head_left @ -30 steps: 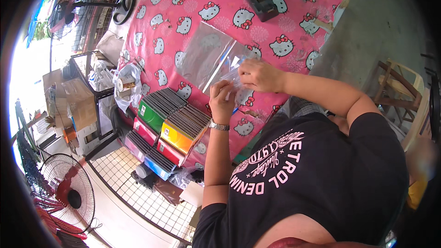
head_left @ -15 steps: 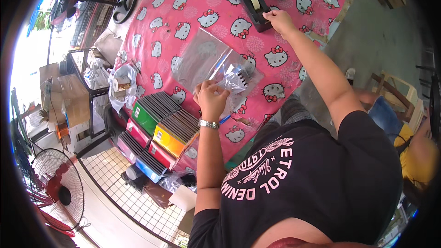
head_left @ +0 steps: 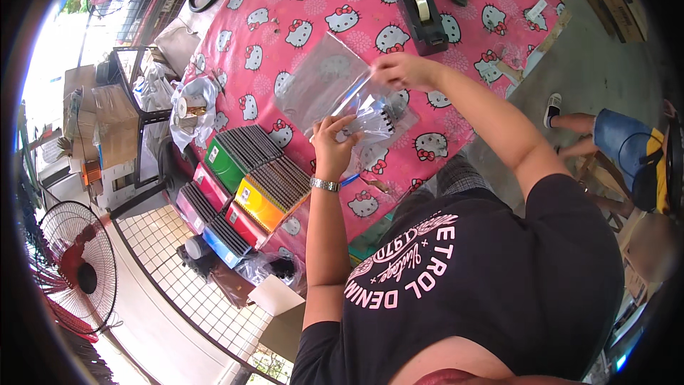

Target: The person places a stack of small, colorful notebooks into a clear plastic bag and seals it using tape.

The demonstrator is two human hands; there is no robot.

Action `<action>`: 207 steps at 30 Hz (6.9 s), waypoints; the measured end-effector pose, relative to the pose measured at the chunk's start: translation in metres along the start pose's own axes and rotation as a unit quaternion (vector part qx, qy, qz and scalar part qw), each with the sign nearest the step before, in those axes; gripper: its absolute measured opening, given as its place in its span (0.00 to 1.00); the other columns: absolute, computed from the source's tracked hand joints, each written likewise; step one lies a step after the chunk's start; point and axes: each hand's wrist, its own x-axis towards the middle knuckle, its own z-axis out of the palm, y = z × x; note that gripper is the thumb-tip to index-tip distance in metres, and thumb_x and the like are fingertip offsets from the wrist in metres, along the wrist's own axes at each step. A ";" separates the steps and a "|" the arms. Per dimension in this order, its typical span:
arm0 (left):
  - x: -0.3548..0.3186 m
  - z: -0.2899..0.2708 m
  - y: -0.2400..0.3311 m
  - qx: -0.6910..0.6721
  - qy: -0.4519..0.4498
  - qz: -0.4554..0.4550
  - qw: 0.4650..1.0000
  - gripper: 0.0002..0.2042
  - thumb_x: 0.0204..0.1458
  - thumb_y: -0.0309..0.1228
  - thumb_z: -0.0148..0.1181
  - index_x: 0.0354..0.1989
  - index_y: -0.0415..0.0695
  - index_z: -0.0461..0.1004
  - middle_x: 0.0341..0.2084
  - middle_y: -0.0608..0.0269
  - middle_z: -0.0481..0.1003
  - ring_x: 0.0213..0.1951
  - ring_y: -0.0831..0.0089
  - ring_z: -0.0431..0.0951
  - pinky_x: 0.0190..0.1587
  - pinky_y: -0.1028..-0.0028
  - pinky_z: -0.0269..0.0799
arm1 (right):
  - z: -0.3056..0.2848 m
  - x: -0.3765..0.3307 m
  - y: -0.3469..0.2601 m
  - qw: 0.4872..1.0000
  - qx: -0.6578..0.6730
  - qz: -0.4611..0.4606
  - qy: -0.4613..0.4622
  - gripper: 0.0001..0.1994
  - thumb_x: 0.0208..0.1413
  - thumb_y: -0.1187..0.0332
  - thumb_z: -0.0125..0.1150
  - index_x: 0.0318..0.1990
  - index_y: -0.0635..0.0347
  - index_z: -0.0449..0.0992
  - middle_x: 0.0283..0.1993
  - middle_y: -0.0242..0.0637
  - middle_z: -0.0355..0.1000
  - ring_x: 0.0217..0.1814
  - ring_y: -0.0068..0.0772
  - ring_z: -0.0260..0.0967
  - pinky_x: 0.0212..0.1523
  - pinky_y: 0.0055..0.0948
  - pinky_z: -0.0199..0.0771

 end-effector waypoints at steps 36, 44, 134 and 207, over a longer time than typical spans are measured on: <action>-0.056 0.024 -0.027 -0.410 0.002 -0.057 0.911 0.32 0.50 0.20 0.60 0.65 0.40 0.56 0.58 0.55 0.64 0.59 0.64 0.67 0.53 0.66 0.72 | 0.114 -0.065 0.011 0.789 -0.570 -0.146 0.179 0.36 0.50 0.46 0.62 0.61 0.58 0.64 0.54 0.51 0.64 0.56 0.50 0.65 0.55 0.43 0.67; -0.054 -0.029 0.002 -0.263 0.097 -0.048 0.959 0.14 0.57 0.25 0.55 0.51 0.34 0.74 0.49 0.57 0.76 0.51 0.74 0.74 0.56 0.75 0.65 | 0.112 -0.086 -0.036 0.837 -0.470 -0.192 0.204 0.19 0.50 0.70 0.64 0.51 0.59 0.74 0.36 0.40 0.66 0.35 0.36 0.70 0.40 0.33 0.71; -0.039 0.020 -0.019 -0.246 0.093 -0.045 0.964 0.14 0.49 0.19 0.60 0.46 0.44 0.76 0.44 0.55 0.78 0.42 0.67 0.80 0.43 0.72 0.75 | 0.070 0.100 -0.016 0.738 -0.585 0.239 -0.238 0.22 0.37 0.49 0.74 0.27 0.61 0.77 0.25 0.39 0.73 0.29 0.36 0.73 0.27 0.38 0.71; -0.143 -0.301 -0.262 0.248 0.358 -0.384 0.814 0.30 0.46 0.49 0.65 0.52 0.38 0.74 0.48 0.41 0.73 0.53 0.47 0.71 0.55 0.56 0.66 | 0.422 0.258 -0.003 0.591 -0.778 -0.170 0.127 0.20 0.52 0.50 0.59 0.46 0.53 0.77 0.53 0.36 0.69 0.59 0.36 0.62 0.58 0.47 0.57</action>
